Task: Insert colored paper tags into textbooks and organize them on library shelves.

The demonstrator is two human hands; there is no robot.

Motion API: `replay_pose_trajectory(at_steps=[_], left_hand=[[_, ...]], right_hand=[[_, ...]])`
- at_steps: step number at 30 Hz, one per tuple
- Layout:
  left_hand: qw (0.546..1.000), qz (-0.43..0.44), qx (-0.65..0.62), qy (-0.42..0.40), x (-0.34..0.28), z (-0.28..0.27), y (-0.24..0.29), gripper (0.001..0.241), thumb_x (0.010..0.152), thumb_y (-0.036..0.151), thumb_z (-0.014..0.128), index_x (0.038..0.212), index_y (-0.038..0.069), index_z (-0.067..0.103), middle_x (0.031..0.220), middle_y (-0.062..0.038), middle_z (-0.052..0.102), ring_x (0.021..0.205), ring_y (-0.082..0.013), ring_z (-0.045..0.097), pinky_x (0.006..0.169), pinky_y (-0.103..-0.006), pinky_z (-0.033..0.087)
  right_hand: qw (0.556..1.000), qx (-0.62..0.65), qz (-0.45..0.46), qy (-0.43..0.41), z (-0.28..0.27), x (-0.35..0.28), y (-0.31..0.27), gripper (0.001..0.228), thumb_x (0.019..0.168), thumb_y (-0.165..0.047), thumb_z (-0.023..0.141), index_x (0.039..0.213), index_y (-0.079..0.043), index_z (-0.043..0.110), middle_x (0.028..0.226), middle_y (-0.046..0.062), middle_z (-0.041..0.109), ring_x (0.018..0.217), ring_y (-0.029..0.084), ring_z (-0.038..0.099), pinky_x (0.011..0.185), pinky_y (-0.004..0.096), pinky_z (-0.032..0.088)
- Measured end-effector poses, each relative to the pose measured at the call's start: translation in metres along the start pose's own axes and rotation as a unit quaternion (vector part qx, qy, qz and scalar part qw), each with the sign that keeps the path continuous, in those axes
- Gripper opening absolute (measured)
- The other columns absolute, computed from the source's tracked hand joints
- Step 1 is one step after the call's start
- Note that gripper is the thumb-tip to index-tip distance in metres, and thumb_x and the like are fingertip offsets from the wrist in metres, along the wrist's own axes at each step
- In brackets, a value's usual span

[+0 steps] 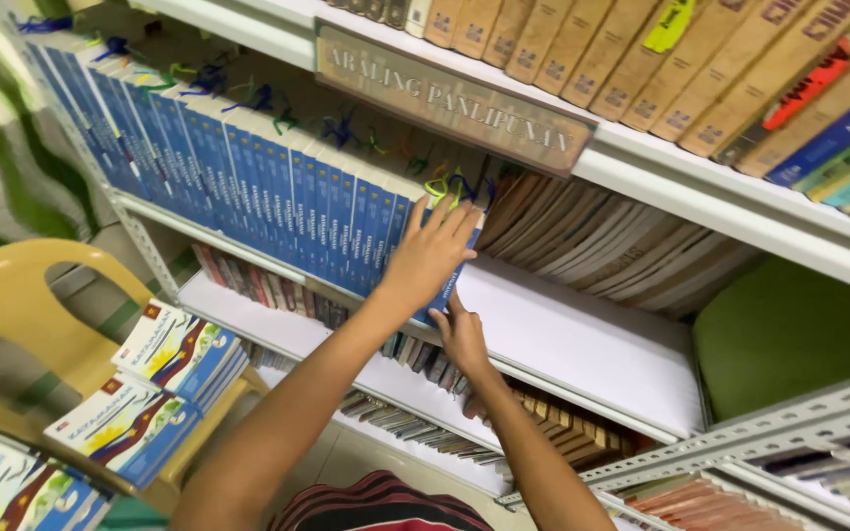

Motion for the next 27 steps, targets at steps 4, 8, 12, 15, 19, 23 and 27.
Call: replay_pose_trajectory(at_steps=[4, 8, 12, 15, 19, 23, 27], left_hand=[[0.999, -0.049, 0.004, -0.017, -0.012, 0.010, 0.004, 0.068, 0.087, 0.031, 0.071, 0.147, 0.006, 0.048, 0.151, -0.011, 0.049, 0.145, -0.0332, 0.038, 0.120, -0.0560, 0.027], [0.991, -0.109, 0.066, -0.043, -0.030, 0.012, 0.021, 0.075, 0.090, 0.030, 0.067, 0.154, 0.005, 0.041, 0.160, -0.012, 0.041, 0.148, -0.0318, 0.035, 0.120, -0.0595, 0.025], [0.980, -0.195, 0.043, 0.008, -0.066, -0.001, 0.036, 0.074, 0.093, 0.029, 0.067, 0.158, 0.006, 0.039, 0.166, -0.012, 0.036, 0.149, -0.0279, 0.036, 0.123, -0.0600, 0.028], [0.971, -0.234, -0.041, -0.028, -0.113, -0.025, 0.030, 0.071, 0.092, 0.032, 0.068, 0.153, 0.007, 0.042, 0.161, -0.017, 0.035, 0.146, -0.0353, 0.036, 0.116, -0.0608, 0.031], [0.922, -0.362, -0.132, -0.046, -0.248, -0.032, 0.014, 0.060, 0.096, 0.030, 0.066, 0.149, 0.009, 0.048, 0.154, -0.018, 0.040, 0.141, -0.0404, 0.037, 0.111, -0.0602, 0.032], [0.819, -0.551, -0.137, -0.089, -0.387, -0.065, 0.006, 0.052, 0.094, 0.029, 0.067, 0.141, 0.011, 0.055, 0.147, -0.018, 0.044, 0.135, -0.0409, 0.038, 0.108, -0.0613, 0.031], [0.711, -0.696, -0.098, 0.011, -0.480, -0.137, 0.015, 0.046, 0.093, 0.024, 0.066, 0.137, 0.011, 0.059, 0.146, -0.014, 0.049, 0.135, -0.0372, 0.042, 0.109, -0.0562, 0.034]], right_hand=[[0.984, 0.011, 0.124, -0.127, -0.018, 0.002, 0.018, 0.078, 0.091, -0.020, 0.075, 0.157, -0.009, 0.035, 0.095, 0.023, 0.079, 0.080, 0.032, 0.075, 0.074, 0.040, 0.059], [0.985, 0.032, 0.002, -0.167, -0.035, 0.003, 0.048, 0.060, 0.093, -0.019, 0.071, 0.147, -0.003, 0.049, 0.116, 0.014, 0.076, 0.090, 0.017, 0.075, 0.075, 0.033, 0.058], [0.970, -0.036, -0.001, -0.241, -0.056, -0.004, 0.036, 0.029, 0.098, -0.017, 0.067, 0.121, 0.000, 0.071, 0.108, 0.013, 0.079, 0.097, 0.017, 0.071, 0.090, 0.034, 0.054], [0.944, -0.024, 0.069, -0.322, -0.036, -0.026, 0.055, 0.024, 0.101, -0.018, 0.065, 0.113, 0.000, 0.075, 0.097, 0.012, 0.078, 0.088, 0.016, 0.069, 0.085, 0.033, 0.055], [0.891, 0.047, 0.097, -0.441, 0.044, -0.062, 0.043, 0.020, 0.098, -0.013, 0.064, 0.104, 0.001, 0.076, 0.091, 0.009, 0.076, 0.084, 0.015, 0.069, 0.078, 0.033, 0.059], [0.812, 0.118, -0.024, -0.571, 0.164, -0.093, -0.028, 0.013, 0.094, -0.007, 0.066, 0.098, 0.001, 0.075, 0.091, 0.007, 0.075, 0.085, 0.014, 0.071, 0.077, 0.032, 0.060], [0.763, 0.073, -0.140, -0.627, 0.255, -0.131, -0.163, 0.016, 0.090, -0.008, 0.068, 0.103, -0.003, 0.076, 0.095, 0.006, 0.079, 0.086, 0.013, 0.074, 0.079, 0.031, 0.060]])
Point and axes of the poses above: each hand's wrist, its own x-axis towards the middle knuckle, its own z-axis out of the palm, y = z × x, the point moved 6 cm from there along x, towards the middle knuckle
